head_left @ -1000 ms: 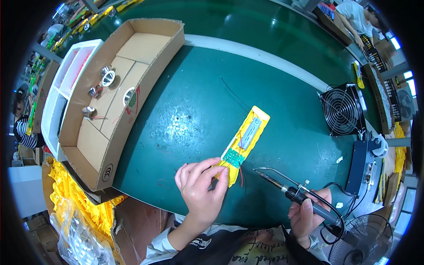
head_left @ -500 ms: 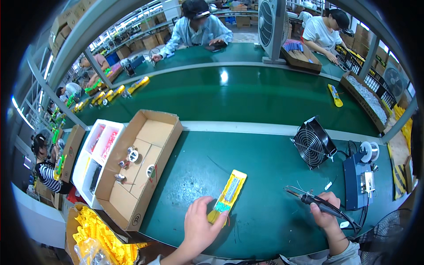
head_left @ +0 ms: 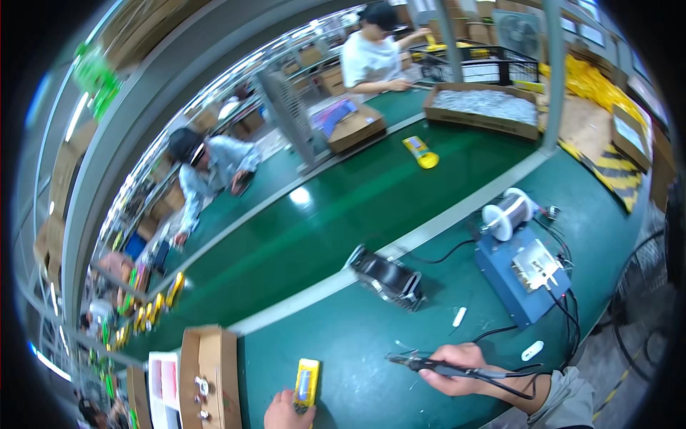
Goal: The person solders wires onto flashlight circuit boards using a soldering iron, places the flashlights onto the conveyor belt, and breaks reflector cups off a plastic sprue by hand to put them into a box.
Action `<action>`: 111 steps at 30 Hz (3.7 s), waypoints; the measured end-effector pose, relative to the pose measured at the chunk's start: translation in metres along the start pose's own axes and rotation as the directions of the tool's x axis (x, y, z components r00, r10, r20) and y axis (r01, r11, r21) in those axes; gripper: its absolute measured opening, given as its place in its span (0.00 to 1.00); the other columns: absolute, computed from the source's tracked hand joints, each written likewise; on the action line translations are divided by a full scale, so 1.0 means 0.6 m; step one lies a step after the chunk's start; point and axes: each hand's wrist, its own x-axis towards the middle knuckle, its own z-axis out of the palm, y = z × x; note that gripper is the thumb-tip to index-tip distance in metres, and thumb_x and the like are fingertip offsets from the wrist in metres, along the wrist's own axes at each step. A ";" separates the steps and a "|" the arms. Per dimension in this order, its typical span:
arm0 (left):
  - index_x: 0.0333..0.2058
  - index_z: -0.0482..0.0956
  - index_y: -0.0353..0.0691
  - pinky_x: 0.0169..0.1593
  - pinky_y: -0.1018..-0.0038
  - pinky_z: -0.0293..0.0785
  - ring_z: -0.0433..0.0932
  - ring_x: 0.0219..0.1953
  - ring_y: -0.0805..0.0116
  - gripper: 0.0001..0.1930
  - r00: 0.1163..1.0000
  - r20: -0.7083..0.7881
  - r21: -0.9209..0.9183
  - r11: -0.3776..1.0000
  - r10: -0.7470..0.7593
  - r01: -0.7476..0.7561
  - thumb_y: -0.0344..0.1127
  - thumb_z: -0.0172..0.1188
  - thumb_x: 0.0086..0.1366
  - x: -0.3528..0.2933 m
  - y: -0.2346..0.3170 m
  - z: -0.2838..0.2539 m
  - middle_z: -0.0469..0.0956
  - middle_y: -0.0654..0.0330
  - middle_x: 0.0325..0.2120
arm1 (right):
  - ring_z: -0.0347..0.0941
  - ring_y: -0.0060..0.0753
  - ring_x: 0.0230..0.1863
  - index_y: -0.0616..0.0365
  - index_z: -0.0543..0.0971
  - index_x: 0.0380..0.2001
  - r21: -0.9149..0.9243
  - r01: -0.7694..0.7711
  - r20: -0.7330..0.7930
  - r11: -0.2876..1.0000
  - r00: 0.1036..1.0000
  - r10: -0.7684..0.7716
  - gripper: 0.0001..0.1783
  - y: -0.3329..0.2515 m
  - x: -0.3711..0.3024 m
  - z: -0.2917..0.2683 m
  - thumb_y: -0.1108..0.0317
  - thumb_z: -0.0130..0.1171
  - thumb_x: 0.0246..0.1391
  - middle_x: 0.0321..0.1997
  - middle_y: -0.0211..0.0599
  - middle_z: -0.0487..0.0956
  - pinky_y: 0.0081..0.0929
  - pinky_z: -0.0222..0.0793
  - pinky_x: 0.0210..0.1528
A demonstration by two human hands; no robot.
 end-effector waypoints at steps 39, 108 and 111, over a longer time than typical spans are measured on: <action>0.40 0.71 0.37 0.42 0.69 0.70 0.72 0.40 0.62 0.18 0.690 -0.550 -0.263 0.685 0.472 -0.679 0.35 0.58 0.49 0.674 0.275 -0.078 0.72 0.53 0.38 | 0.61 0.34 0.08 0.55 0.68 0.14 0.050 0.029 -0.287 0.998 0.958 -0.014 0.08 0.017 0.018 -0.061 0.73 0.58 0.34 0.08 0.32 0.63 0.28 0.56 0.12; 0.48 0.66 0.37 0.50 0.62 0.61 0.66 0.47 0.52 0.20 0.432 -0.460 0.127 0.539 0.776 -0.833 0.35 0.49 0.55 0.659 0.395 0.035 0.69 0.50 0.44 | 0.64 0.30 0.11 0.55 0.68 0.16 0.250 -0.049 -0.258 0.967 0.959 0.115 0.08 0.044 0.000 -0.049 0.69 0.57 0.38 0.11 0.30 0.67 0.24 0.58 0.13; 0.49 0.66 0.38 0.49 0.62 0.61 0.66 0.46 0.52 0.21 0.466 -0.400 0.111 0.547 0.789 -0.830 0.35 0.49 0.56 0.657 0.403 0.029 0.69 0.50 0.42 | 0.64 0.31 0.11 0.55 0.67 0.16 0.203 0.005 -0.264 0.979 0.963 0.050 0.08 0.042 0.000 -0.053 0.69 0.57 0.38 0.11 0.29 0.67 0.24 0.58 0.13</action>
